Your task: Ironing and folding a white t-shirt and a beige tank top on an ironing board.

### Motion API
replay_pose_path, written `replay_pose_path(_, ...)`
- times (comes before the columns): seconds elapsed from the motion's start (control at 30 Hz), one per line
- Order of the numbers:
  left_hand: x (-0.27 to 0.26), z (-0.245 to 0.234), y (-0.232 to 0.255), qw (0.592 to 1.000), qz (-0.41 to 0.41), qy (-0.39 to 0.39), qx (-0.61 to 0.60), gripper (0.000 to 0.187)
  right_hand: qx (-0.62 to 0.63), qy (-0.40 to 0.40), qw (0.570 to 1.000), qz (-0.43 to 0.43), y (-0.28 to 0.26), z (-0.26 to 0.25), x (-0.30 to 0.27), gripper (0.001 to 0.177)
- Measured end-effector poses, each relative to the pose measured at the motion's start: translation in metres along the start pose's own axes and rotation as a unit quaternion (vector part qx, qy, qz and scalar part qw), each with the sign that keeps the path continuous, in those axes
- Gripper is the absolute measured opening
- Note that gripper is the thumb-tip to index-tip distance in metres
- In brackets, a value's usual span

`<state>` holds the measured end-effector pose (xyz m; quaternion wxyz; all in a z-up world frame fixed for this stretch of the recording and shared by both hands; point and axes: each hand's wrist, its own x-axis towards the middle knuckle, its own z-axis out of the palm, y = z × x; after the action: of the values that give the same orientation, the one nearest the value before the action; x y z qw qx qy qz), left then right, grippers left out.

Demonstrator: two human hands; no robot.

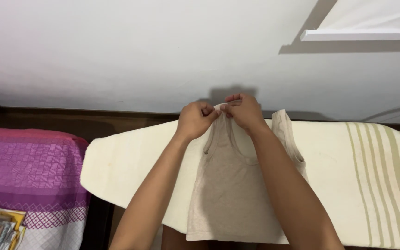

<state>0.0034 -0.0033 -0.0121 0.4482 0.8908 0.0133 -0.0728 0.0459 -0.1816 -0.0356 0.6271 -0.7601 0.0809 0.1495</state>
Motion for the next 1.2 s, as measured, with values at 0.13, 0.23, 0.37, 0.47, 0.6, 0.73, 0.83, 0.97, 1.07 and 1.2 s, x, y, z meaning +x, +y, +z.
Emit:
replay_pose_path(0.13,0.003,0.007,-0.001,0.999,-0.006,0.05,0.004,0.023,-0.045,0.03,0.998,-0.027,-0.003,0.003,-0.005,0.029)
replay_pose_path(0.23,-0.007,0.008,0.007,0.997,0.001,0.082,0.006,0.021,-0.14,0.098,0.982,-0.079,-0.012,-0.002,-0.028,0.026)
replay_pose_path(0.37,-0.045,0.012,0.016,0.93,0.255,0.249,0.089,0.017,-0.223,0.207,0.919,-0.25,-0.013,-0.019,-0.093,0.017)
replay_pose_path(0.47,-0.079,0.011,0.015,0.932,0.3,0.158,0.128,0.009,-0.299,0.252,0.878,-0.275,0.001,-0.056,-0.13,0.014)
replay_pose_path(0.6,-0.11,0.04,-0.008,0.921,0.34,0.11,0.159,0.013,-0.402,0.254,0.828,-0.297,0.002,-0.073,-0.166,0.01)
replay_pose_path(0.73,-0.124,0.045,-0.002,0.907,0.338,0.08,0.239,0.053,-0.421,0.077,0.843,-0.326,0.009,-0.066,-0.18,0.015)
replay_pose_path(0.83,-0.123,0.041,0.003,0.903,0.308,0.055,0.294,0.073,-0.432,0.073,0.841,-0.317,0.018,-0.064,-0.179,0.021)
replay_pose_path(0.97,-0.114,0.033,0.014,0.914,0.25,-0.002,0.318,0.073,-0.426,0.17,0.807,-0.37,0.027,-0.07,-0.17,0.027)
replay_pose_path(1.07,-0.108,0.032,0.004,0.924,0.255,0.043,0.281,0.06,-0.435,0.206,0.801,-0.356,0.023,-0.074,-0.15,0.018)
replay_pose_path(1.2,-0.111,0.038,-0.002,0.916,0.301,0.098,0.245,0.051,-0.34,0.126,0.881,-0.304,-0.006,-0.047,-0.107,0.014)
